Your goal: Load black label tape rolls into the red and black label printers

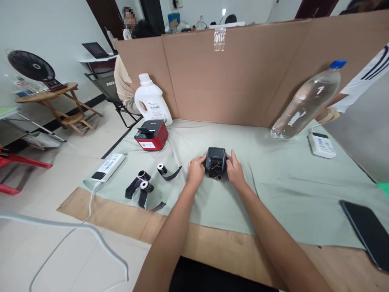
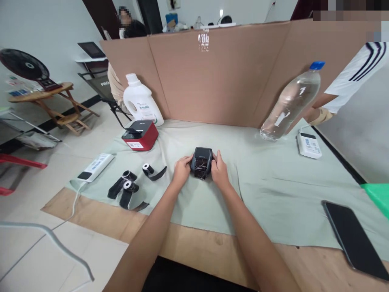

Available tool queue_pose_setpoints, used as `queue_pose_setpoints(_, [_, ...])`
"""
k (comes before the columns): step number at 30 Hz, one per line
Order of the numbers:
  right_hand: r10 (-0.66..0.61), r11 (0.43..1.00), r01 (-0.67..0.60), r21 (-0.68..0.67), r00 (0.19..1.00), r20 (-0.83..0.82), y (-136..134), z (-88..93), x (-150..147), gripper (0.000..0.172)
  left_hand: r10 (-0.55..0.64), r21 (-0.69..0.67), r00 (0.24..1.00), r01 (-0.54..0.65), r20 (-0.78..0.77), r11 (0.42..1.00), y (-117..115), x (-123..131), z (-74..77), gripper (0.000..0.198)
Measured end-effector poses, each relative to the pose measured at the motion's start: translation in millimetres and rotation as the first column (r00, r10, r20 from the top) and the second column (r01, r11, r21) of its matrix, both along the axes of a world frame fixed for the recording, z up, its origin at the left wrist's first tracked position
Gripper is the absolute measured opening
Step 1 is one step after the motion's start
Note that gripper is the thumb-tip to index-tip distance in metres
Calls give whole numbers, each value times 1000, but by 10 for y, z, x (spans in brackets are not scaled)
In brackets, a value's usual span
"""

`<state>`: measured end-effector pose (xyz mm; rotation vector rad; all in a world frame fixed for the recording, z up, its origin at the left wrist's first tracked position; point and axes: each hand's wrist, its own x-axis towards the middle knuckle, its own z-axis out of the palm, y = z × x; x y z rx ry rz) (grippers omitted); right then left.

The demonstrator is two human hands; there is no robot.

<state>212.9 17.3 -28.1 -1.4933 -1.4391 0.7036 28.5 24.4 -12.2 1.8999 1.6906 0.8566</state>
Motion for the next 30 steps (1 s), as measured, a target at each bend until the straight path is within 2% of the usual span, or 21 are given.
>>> queue_pose_setpoints(5, [23, 1000, -23, -2, 997, 76, 14, -12, 11, 78, -14, 30, 984, 20, -177, 999, -23, 3, 7, 64])
queue_pose_setpoints(10, [10, 1000, -10, -2, 997, 78, 35, -53, 19, 77, -33, 16, 970, 38, -239, 999, -37, -14, 22, 63])
queue_pose_setpoints(21, [-31, 1000, 30, 8, 993, 115, 34, -31, -3, 73, -37, 1, 974, 38, -223, 999, -81, -15, 105, 64])
queue_pose_setpoints(30, [-31, 999, 28, 17, 972, 232, 53, -34, 11, 72, -59, 26, 964, 68, -261, 997, -63, -44, 81, 64])
